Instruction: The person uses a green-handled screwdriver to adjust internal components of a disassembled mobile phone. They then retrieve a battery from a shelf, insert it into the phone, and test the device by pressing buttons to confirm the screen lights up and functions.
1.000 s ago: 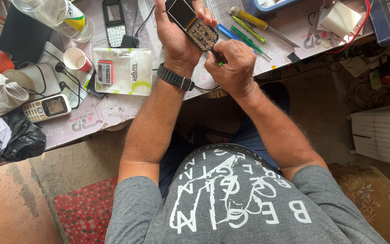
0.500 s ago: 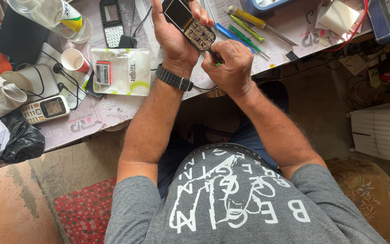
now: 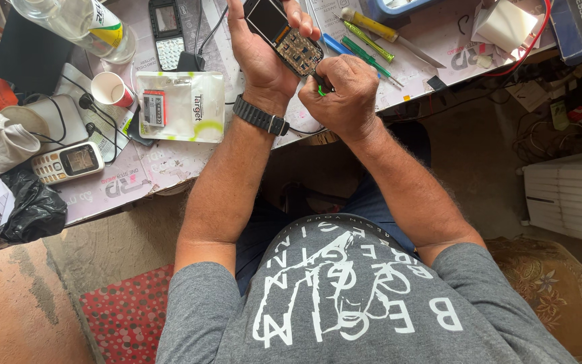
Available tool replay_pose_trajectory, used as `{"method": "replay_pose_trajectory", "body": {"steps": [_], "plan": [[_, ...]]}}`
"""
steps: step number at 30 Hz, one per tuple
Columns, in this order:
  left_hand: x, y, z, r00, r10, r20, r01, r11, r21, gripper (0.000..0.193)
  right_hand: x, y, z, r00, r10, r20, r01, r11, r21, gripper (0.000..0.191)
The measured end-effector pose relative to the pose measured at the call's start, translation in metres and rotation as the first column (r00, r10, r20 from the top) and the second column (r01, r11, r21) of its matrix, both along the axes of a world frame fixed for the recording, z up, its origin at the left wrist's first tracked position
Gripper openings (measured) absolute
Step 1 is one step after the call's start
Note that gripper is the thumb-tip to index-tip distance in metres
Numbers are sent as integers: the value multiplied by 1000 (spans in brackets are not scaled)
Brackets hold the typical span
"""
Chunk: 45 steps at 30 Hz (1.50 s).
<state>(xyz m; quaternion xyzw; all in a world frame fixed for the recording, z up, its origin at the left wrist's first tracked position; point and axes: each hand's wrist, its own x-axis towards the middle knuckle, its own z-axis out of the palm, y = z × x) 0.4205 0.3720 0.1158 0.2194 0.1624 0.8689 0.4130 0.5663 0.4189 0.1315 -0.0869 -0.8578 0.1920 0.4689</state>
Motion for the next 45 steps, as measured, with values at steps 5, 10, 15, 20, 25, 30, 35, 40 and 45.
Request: {"method": "replay_pose_trajectory", "body": {"steps": [5, 10, 15, 20, 25, 30, 35, 40, 45], "plan": [[1, -1, 1, 1000, -12, 19, 12, 1000, 9, 70, 1, -2, 2, 1000, 3, -14, -3, 1000, -13, 17], [0, -4, 4, 999, 31, 31, -30, 999, -17, 68, 7, -4, 6, 998, 60, 0, -60, 986, -158, 18], [2, -5, 4, 997, 82, -15, -82, 996, -22, 69, 15, -6, 8, 994, 104, 21, -98, 975, -201, 18], [3, -7, 4, 997, 79, 15, -79, 997, 16, 67, 18, -10, 8, 997, 71, 28, -66, 986, -156, 17], [3, -8, 4, 996, 85, 14, -86, 996, 39, 66, 18, -13, 5, 998, 58, 14, -56, 993, -108, 17], [3, -9, 2, 996, 91, 8, -91, 995, 47, 67, 18, -14, 3, 997, 71, 16, -70, 994, -90, 15], [4, -10, 0, 998, 69, 12, -69, 997, 30, 68, 19, -13, 2, 996, 87, 25, -84, 993, -85, 15], [6, -11, -2, 998, 31, 51, -32, 999, 6, 69, 19, -13, 1, 996, 75, 39, -71, 992, -100, 14], [1, -15, 1, 998, 36, 54, -36, 999, 10, 69, 16, -16, -1, 997, 64, 36, -60, 991, -117, 17]]}}
